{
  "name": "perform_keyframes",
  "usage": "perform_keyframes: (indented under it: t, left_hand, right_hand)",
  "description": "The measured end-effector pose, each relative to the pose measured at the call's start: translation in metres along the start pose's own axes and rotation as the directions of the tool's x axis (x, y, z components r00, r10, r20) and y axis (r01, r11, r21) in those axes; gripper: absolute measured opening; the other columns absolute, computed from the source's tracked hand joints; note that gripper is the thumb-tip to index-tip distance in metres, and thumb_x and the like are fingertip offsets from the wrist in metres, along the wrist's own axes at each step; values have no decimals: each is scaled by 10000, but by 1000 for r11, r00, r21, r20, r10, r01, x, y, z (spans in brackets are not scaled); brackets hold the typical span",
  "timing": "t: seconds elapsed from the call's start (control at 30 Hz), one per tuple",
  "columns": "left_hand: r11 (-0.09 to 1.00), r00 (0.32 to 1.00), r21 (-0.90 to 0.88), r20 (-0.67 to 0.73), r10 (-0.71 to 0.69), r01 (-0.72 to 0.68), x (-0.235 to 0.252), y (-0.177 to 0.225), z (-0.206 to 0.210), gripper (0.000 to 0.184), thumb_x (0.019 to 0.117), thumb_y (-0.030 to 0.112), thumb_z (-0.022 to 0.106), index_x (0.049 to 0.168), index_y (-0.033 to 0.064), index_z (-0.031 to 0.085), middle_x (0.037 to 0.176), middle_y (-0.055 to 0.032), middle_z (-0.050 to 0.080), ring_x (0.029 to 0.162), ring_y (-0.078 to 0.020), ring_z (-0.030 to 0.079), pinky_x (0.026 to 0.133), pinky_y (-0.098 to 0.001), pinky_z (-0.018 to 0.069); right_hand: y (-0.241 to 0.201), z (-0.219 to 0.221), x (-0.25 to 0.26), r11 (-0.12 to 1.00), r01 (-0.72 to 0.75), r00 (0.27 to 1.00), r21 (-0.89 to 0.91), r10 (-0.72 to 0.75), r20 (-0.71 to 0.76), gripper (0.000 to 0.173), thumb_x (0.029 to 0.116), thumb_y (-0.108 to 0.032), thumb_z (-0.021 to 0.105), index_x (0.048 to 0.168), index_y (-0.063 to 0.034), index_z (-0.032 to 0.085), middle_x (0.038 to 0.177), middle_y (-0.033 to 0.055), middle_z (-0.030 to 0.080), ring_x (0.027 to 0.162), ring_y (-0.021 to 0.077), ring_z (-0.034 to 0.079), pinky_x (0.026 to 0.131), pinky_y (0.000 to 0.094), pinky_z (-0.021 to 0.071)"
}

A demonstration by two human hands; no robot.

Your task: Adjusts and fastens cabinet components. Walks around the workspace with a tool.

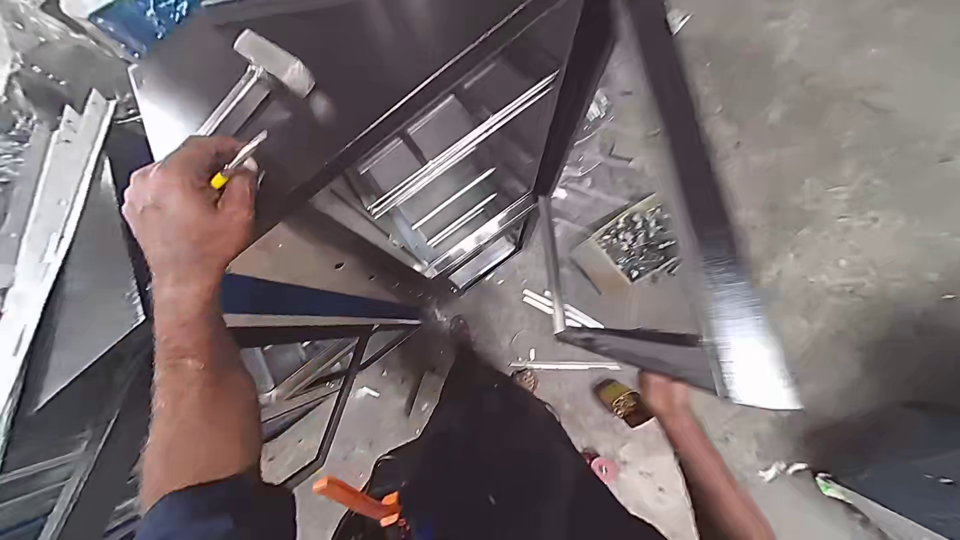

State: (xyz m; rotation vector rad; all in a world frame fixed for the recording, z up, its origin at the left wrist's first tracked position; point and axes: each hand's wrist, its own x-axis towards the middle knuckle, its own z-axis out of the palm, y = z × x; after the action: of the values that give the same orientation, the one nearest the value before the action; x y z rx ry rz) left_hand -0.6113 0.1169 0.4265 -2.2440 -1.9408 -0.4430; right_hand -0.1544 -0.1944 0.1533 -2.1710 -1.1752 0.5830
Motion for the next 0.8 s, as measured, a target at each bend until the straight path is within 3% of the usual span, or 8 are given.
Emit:
perform_keyframes:
  t: [0.07,0.13,0.17,0.23,0.4,0.53,0.67,0.8]
  left_hand:
    - [999,999,-23,-13,-47,47,2,-1,0,503,1010,574,509,1305,188,638,1138,-176,716,1061,-401,678,873,-696,474]
    - [992,994,-64,-16,-112,111,4,-2,0,645,946,698,538,1388,229,565,1109,-145,718,995,-355,693,849,-664,498]
    - [989,992,-79,-12,-126,125,5,-3,0,690,935,720,536,1438,248,524,1106,-137,714,977,-343,702,845,-651,518]
    - [990,994,-92,-8,-107,105,6,-5,2,676,977,698,479,1487,255,483,1138,-133,706,1002,-322,701,873,-624,529]
    - [1000,1000,-12,-23,-19,19,6,-1,3,583,1035,614,410,1288,152,658,1250,-168,665,1187,-352,626,997,-624,454]
    - [999,999,-19,-3,-45,45,4,5,-1,519,1039,555,451,1251,136,673,1217,-187,668,1151,-399,637,941,-688,464]
    - [1000,1000,-22,-21,-8,8,4,1,1,484,1045,536,456,1240,153,679,1163,-173,674,1108,-388,649,893,-666,490]
    - [1000,999,-29,-39,-2,1,4,1,1,462,1048,519,458,1226,157,684,1125,-156,676,1088,-369,653,894,-640,496]
  right_hand:
    - [29,-16,26,966,-111,977,233,149,-151,515,1047,-148,383,1396,231,386,1421,344,494,1387,228,481,1178,315,357]
    - [59,-31,64,883,-62,931,465,219,-293,553,1100,-214,262,1482,183,305,1472,302,471,1361,187,510,1146,293,411]
    - [69,-37,83,822,-26,902,569,264,-341,576,1113,-285,200,1492,134,311,1431,248,510,1269,162,564,1065,305,483]
    - [78,-52,115,693,43,877,720,320,-360,613,1125,-397,133,1555,18,269,1483,174,505,1296,204,574,1046,408,523]
    - [48,-84,167,690,110,876,716,273,-398,475,1104,-292,375,1489,-16,404,1470,104,525,1355,172,515,1117,366,457]
    - [43,-104,213,760,67,877,646,263,-401,754,1050,-523,489,1596,-66,239,1543,112,454,1364,140,506,1117,349,461]
    - [40,-99,220,843,-13,836,538,305,-457,1156,905,-445,755,1609,34,-26,1623,249,293,1478,209,403,1199,328,392]
    - [57,-95,220,877,-8,863,480,249,-440,1230,857,-401,812,1608,29,-62,1643,262,248,1509,205,355,1221,303,348]
